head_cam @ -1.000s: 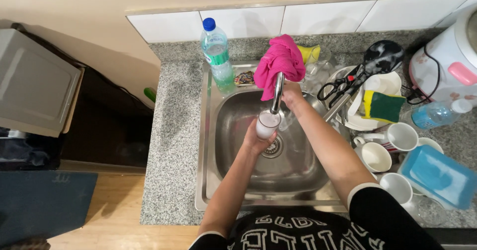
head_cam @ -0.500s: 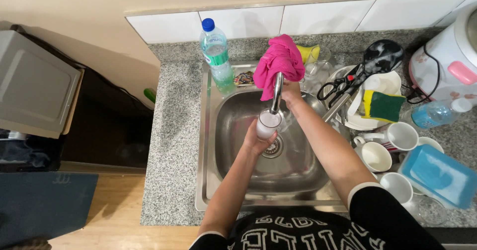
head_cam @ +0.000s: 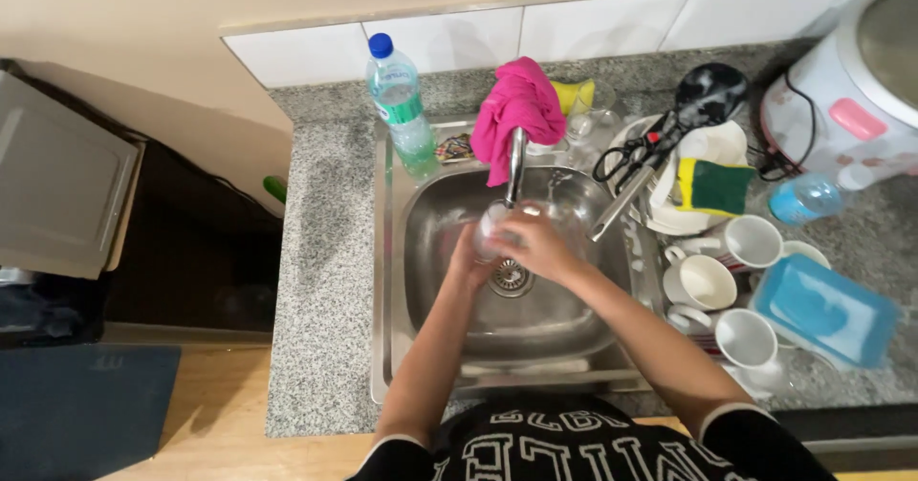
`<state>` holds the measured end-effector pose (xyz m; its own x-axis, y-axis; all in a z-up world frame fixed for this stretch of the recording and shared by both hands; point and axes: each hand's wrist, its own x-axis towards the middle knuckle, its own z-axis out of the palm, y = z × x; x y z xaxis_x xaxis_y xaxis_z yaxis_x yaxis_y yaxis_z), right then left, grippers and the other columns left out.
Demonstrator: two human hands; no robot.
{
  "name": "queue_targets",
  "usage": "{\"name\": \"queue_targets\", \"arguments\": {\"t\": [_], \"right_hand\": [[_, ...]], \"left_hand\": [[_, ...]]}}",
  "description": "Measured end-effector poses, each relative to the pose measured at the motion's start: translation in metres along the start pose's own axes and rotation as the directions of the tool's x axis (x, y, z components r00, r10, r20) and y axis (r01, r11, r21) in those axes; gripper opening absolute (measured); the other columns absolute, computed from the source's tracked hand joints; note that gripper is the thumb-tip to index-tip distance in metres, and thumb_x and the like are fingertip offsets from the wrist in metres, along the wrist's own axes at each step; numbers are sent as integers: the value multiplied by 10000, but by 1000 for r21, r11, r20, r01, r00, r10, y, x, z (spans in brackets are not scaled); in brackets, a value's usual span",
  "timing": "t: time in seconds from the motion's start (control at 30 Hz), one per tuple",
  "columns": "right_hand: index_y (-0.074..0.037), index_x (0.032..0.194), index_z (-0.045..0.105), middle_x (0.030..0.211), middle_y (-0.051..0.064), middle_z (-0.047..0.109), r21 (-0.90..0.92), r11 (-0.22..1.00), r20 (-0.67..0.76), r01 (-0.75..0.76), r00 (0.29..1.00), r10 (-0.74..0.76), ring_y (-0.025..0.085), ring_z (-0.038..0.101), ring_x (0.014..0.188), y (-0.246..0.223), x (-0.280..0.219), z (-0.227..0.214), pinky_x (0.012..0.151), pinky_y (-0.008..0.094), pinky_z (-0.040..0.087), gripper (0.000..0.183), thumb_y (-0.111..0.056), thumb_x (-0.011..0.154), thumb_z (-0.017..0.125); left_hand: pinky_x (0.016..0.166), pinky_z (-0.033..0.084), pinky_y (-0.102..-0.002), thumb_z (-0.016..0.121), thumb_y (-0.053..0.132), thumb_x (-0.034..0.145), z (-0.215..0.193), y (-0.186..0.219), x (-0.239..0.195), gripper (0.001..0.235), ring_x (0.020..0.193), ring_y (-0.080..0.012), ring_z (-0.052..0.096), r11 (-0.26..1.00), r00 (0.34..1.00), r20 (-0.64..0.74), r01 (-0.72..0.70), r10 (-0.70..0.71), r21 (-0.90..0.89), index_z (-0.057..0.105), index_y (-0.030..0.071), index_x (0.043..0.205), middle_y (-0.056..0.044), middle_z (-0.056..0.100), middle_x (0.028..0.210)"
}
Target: The person washes several clear drinking glasses under running water in a kitchen sink. They rinse each glass thoroughly by hand, rotating them to clean the interior and exterior surfaces before placing them aside.
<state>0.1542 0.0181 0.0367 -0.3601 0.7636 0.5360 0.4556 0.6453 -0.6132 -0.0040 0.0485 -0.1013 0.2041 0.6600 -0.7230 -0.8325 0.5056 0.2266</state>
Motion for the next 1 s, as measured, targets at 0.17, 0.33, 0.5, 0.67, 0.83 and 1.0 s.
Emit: {"name": "queue_targets", "arguments": {"t": [0.17,0.33,0.5,0.67,0.83,1.0], "right_hand": [[-113,1205,725,1179,136,730,28,787,528,-617,678,512,323,680,1132,-29,28,-29,1021,446,520,481,-312,784,848],[-58,1074,757,999,170,780,515,259,524,-817,539,660,320,778,836,-43,36,-35,763,438,632,312,-216,823,853],[-77,1254,720,1235,138,732,-54,892,584,-449,710,393,312,644,1243,-78,43,-51,1138,436,427,522,-198,776,889],[-184,1129,783,1126,44,770,27,929,450,-370,834,320,235,692,1143,-21,30,-36,1056,395,485,423,-230,731,916],[-241,1245,738,1166,144,752,-346,938,613,-17,753,240,340,689,1146,-58,35,-58,1046,475,510,420,-238,829,800],[-108,1064,787,1042,126,780,-57,939,378,-338,864,334,323,717,1054,-36,33,-48,938,441,529,440,-447,793,861]], "left_hand": [[920,507,-508,709,289,919,21,3,-78,330,1187,-216,502,896,912,332,-341,242,285,644,162,1217,-18,570,1235],[883,595,-485,745,212,960,38,7,-113,423,1098,-237,487,848,889,361,-408,283,339,541,186,1329,-35,465,1254],[823,613,-506,770,597,899,47,14,-117,743,1131,-446,581,784,945,265,-312,194,537,487,184,1449,-165,338,1546],[394,326,-171,705,667,894,50,10,-108,506,645,-214,495,701,922,276,-386,271,600,530,333,1231,-98,448,1180],[347,216,-149,795,705,755,59,20,-111,580,465,-134,413,749,976,143,-216,162,626,686,233,1074,-45,553,783],[703,570,-448,791,554,866,84,19,-153,666,1098,-334,496,767,910,307,-403,278,500,560,89,1283,-120,481,1231]]}}
